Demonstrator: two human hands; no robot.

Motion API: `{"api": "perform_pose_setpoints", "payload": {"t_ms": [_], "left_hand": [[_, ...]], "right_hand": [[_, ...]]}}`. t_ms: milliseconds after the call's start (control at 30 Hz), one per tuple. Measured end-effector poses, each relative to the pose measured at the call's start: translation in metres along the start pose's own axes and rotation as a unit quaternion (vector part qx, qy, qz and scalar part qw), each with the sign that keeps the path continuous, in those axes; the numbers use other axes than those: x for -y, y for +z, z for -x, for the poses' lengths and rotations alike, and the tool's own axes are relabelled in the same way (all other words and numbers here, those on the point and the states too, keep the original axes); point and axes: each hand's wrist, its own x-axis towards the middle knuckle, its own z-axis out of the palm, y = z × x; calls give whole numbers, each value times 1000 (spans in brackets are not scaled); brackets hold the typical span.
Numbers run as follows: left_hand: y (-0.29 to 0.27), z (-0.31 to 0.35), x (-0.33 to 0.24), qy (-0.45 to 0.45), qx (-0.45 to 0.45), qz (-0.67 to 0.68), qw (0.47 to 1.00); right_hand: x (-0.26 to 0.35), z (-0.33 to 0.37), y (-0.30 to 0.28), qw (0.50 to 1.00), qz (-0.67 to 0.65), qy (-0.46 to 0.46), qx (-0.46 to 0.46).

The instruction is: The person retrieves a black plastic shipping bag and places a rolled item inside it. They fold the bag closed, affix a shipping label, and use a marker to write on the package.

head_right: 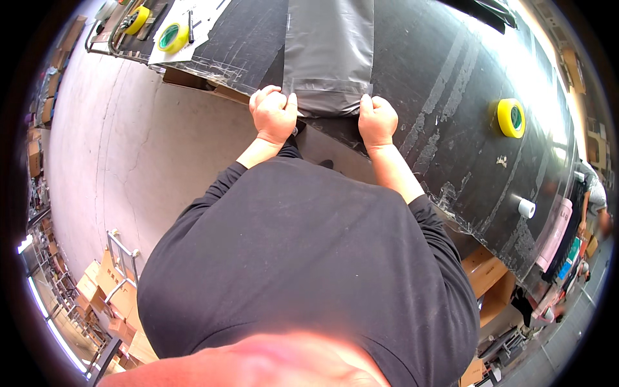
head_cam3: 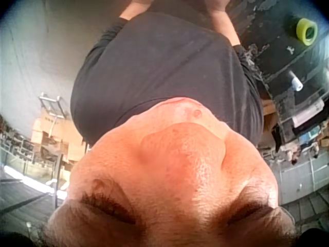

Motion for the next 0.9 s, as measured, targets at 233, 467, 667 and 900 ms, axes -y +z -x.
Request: {"api": "perform_pose_setpoints", "payload": {"t_ms": [233, 467, 667, 900], "left_hand": [[4, 5, 2, -66, 73, -76, 992], [-10, -11, -5, 88, 159, -59, 982], [7, 12, -25, 89, 339, 30, 936], [-4, 7, -12, 63, 347, -100, 930]], "right_hand": [[36, -6, -1, 982, 175, 53, 39], [58, -5, -15, 897, 232, -375, -44], [50, 9, 8, 908, 233, -324, 127], [34, 22, 27, 938, 232, -240, 98]]}}
